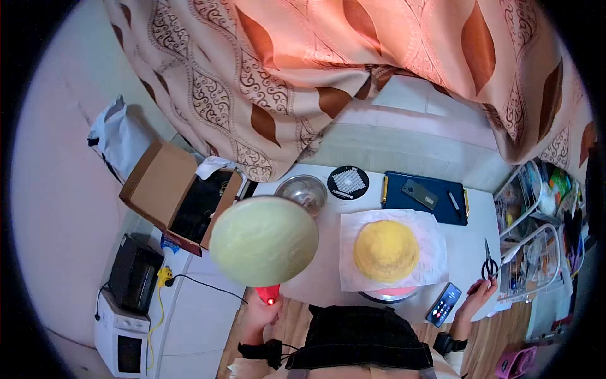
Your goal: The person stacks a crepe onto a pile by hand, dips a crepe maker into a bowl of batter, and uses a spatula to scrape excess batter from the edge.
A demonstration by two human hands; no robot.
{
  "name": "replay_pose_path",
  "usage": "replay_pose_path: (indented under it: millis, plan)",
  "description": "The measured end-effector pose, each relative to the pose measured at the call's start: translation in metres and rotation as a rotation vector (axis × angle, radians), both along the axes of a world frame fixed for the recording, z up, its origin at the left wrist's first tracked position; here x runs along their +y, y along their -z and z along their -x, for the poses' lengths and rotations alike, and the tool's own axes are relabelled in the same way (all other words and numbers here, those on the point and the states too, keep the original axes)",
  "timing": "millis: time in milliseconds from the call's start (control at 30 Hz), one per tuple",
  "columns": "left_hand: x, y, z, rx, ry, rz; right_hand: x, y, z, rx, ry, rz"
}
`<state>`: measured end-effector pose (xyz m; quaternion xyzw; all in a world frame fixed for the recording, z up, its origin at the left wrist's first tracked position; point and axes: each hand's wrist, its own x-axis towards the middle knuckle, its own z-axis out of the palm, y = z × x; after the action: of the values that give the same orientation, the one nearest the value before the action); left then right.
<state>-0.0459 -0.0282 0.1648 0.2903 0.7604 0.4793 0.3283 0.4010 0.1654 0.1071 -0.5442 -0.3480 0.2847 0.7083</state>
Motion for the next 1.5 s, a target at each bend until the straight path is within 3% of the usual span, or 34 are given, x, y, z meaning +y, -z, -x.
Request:
replay_pose_path:
  millis: [33,100,167,233,367,433,467,567,833,933,1033,1133,1233,1300,1500]
  plan:
    - [0.006,-0.007,-0.001,-0.001,-0.012,-0.008,0.006,-0.009,0.013,-0.001,-0.012,-0.008]
    - [0.023,-0.017,-0.006,0.478,-0.011,-0.154,0.023,-0.031,0.039,-0.172,0.004,-0.234]
    - [0.037,-0.009,-0.015,0.493,-0.025,-0.138,0.038,-0.041,0.048,-0.379,0.067,-0.36]
    - [0.049,-0.019,-0.037,0.642,-0.005,-0.408,0.053,-0.06,0.053,-0.571,0.123,-0.556]
    - [0.06,-0.012,-0.044,0.648,0.053,-0.478,0.038,-0.128,0.08,-0.692,0.047,-0.689]
    - [0.064,-0.036,-0.056,0.675,0.118,-0.351,0.037,-0.133,0.087,-0.711,0.047,-0.83]
    - [0.067,-0.035,-0.06,0.554,0.102,-0.306,0.038,-0.144,0.091,-0.793,0.086,-0.937]
    - [0.072,-0.031,-0.058,0.722,0.152,-0.324,0.042,-0.165,0.102,-0.784,0.057,-0.92]
    - [0.071,-0.042,-0.069,0.596,0.123,-0.405,0.047,-0.244,0.13,-0.993,-0.158,-0.976]
    - [0.064,-0.033,-0.064,0.782,0.123,-0.473,0.061,-0.258,0.133,-1.016,-0.317,-0.952]
    - [0.058,-0.005,-0.055,0.835,0.168,-0.376,0.06,-0.265,0.137,-1.03,-0.389,-0.95]
    - [0.055,0.006,-0.054,0.847,0.14,-0.462,0.054,-0.266,0.141,-1.071,-0.406,-0.975]
    - [0.053,0.006,-0.051,0.681,0.197,-0.334,0.055,-0.261,0.143,-1.014,-0.456,-0.966]
    - [0.057,0.003,-0.054,0.735,0.164,-0.456,0.056,-0.261,0.143,-1.016,-0.456,-0.967]
    - [0.054,-0.016,-0.06,0.92,0.189,-0.323,0.062,-0.26,0.141,-1.089,-0.455,-0.955]
